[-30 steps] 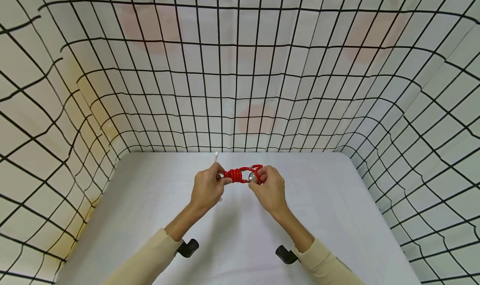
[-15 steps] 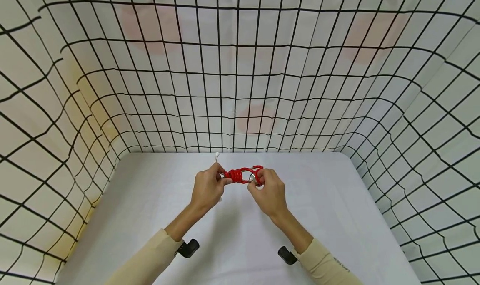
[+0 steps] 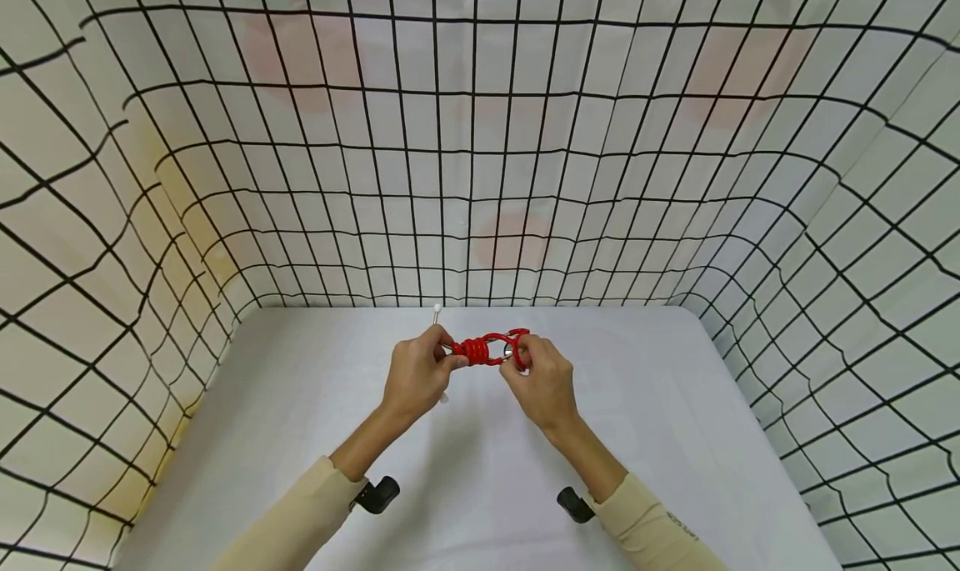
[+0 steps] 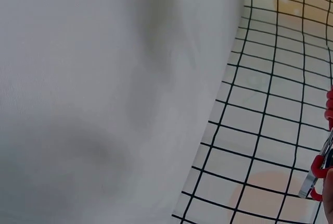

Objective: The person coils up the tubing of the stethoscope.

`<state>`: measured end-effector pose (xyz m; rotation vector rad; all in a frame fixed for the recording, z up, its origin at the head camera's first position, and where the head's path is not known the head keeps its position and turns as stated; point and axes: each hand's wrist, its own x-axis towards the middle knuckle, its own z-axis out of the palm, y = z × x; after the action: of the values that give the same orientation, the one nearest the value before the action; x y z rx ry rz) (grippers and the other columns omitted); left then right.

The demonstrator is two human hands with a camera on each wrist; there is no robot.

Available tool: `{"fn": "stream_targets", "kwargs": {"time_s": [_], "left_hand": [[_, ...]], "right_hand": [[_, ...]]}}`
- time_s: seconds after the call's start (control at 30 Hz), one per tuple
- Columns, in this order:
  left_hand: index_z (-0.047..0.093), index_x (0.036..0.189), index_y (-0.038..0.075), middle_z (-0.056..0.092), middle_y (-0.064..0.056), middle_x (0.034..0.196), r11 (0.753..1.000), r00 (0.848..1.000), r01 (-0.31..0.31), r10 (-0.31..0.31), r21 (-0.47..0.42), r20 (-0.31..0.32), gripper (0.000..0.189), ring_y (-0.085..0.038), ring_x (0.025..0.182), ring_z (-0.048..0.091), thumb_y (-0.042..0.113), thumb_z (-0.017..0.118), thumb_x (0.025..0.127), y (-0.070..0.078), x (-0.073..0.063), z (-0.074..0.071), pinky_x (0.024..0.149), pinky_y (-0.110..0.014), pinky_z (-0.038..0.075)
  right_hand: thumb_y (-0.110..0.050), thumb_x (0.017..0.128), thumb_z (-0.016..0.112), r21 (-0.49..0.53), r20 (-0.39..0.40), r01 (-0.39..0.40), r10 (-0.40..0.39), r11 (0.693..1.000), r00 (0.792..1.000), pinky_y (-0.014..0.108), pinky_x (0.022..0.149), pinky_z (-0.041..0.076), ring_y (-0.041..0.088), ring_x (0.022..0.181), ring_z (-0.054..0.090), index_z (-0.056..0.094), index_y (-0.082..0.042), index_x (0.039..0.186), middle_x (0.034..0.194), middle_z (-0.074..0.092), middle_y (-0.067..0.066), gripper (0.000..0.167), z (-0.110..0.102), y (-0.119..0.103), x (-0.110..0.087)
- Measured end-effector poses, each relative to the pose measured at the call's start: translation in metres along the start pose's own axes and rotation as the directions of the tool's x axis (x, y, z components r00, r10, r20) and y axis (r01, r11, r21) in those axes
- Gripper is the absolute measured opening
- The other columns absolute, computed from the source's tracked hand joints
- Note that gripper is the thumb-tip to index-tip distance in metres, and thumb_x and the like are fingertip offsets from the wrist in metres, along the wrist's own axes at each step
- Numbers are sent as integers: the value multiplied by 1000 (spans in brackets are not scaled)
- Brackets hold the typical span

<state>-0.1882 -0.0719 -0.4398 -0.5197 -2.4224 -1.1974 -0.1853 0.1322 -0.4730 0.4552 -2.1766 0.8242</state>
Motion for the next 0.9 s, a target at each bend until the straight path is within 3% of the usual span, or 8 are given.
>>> {"fn": "stream_targets", "kwargs": {"time_s": [0.23, 0.5, 0.63, 0.7, 0.73, 0.8, 0.9], "left_hand": [[68, 93, 0, 63, -1, 61, 1000, 1000, -11, 11, -17, 3, 22, -5, 44, 48, 6, 85, 80, 1, 1, 2, 43, -20, 45], [68, 92, 0, 63, -2, 61, 1000, 1000, 12, -13, -24, -14, 22, -6, 45, 49, 7, 85, 80, 2, 1, 1, 43, -20, 45], [67, 92, 0, 64, -4, 63, 1000, 1000, 23, -23, -21, -13, 22, -7, 46, 50, 7, 85, 80, 3, 1, 0, 44, -20, 46], [67, 92, 0, 64, -3, 63, 999, 1000, 28, -28, -23, -10, 23, -7, 46, 51, 8, 85, 81, 3, 1, -1, 44, -20, 47], [67, 93, 0, 64, -3, 63, 999, 999, 31, -31, -22, -8, 22, -7, 46, 51, 8, 85, 81, 2, 1, -1, 44, -20, 47], [67, 93, 0, 64, -3, 63, 999, 999, 36, -36, -25, -6, 22, -6, 46, 51, 8, 85, 81, 1, 0, -1, 44, -20, 47], [67, 93, 1, 65, -4, 63, 998, 999, 41, -41, -40, -2, 22, -6, 45, 52, 7, 84, 82, 0, 0, -2, 45, -20, 48]], "right_hand": [[1, 76, 75, 17, -47, -10, 11, 1000, 999, 29, 54, 57, 17, 62, 55, 66, 2, 93, 71, 61, 9, 19, -1, 3, 0], [-2, 80, 77, 33, -21, -36, 37, 999, 999, 28, 58, 58, 17, 67, 60, 67, 1, 102, 84, 65, 10, 25, -4, 5, -2], [-5, 84, 76, 81, 47, -165, 161, 983, 986, 30, 64, 60, 18, 71, 64, 65, 1, 108, 87, 66, 10, 28, -8, 0, 2], [-11, 85, 77, 130, 119, -296, 281, 946, 952, 30, 65, 59, 17, 73, 65, 64, 0, 112, 87, 67, 8, 31, -13, -4, 5], [-14, 87, 78, 153, 163, -371, 347, 916, 923, 30, 66, 59, 18, 75, 66, 64, -2, 114, 87, 68, 8, 33, -17, -5, 8], [-21, 90, 76, 183, 245, -509, 463, 841, 852, 30, 66, 56, 20, 77, 68, 65, -4, 115, 87, 70, 9, 32, -24, -6, 14], [-27, 95, 71, 190, 369, -668, 578, 719, 728, 30, 70, 55, 25, 82, 70, 68, -8, 115, 91, 72, 11, 27, -32, -1, 23]]}}
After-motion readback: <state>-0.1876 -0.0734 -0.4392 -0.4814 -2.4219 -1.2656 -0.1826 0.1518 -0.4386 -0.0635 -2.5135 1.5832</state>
